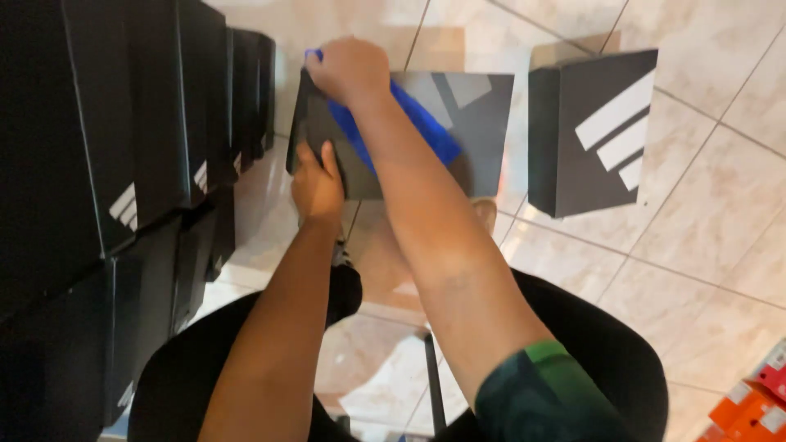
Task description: Cleaning shoe boxes and shoes using a microfiber cloth
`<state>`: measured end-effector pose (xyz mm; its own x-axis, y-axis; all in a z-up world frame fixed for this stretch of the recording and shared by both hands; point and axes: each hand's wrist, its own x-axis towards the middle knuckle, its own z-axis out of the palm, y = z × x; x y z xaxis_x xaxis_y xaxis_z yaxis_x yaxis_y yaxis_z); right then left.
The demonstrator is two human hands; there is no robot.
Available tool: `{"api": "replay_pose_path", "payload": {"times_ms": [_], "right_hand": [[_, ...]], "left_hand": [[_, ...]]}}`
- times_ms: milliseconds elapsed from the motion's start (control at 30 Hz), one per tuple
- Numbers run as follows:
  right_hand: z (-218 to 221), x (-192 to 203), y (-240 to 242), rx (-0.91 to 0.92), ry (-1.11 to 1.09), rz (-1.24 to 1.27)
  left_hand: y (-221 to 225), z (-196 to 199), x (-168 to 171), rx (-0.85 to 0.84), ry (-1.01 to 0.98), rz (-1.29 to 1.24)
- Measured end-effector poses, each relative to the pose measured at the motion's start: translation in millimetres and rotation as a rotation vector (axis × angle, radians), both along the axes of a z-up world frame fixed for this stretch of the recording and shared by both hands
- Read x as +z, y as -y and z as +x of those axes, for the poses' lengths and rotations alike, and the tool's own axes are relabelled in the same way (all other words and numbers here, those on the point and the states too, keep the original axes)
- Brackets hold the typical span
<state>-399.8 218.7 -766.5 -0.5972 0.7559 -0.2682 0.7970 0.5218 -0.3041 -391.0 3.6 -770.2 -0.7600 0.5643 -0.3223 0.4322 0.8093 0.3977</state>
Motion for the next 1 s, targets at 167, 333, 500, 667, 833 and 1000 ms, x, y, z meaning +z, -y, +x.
{"api": "replay_pose_path", "payload": {"times_ms": [167, 333, 500, 667, 833, 1000], "right_hand": [[68.2, -41.1, -30.8, 0.048, -0.087, 0.195], [189.4, 26.0, -34.0, -0.225, -0.027, 0.334], [247.3, 9.9, -34.7, -0.836, -0.31, 0.382], [296.1, 25.3, -45.7, -1.196, -0.663, -0.523], [349.2, -34.3, -3.4, -1.11, -0.721, -0.174], [366.1, -60.3, 91.3, -0.805, -1.07, -0.063]], "left_hand": [[6.4, -0.5, -0.8, 0.036, -0.051, -0.026], [13.5, 5.8, 0.6, 0.011, -0.026, -0.019], [5.6, 7.3, -3.8, -0.057, -0.087, 0.04], [5.8, 5.0, -1.2, -0.096, -0.045, 0.107], [1.3, 4.4, -13.2, -0.066, 0.003, 0.062], [10.2, 10.5, -20.9, -0.043, 0.025, -0.015]]}}
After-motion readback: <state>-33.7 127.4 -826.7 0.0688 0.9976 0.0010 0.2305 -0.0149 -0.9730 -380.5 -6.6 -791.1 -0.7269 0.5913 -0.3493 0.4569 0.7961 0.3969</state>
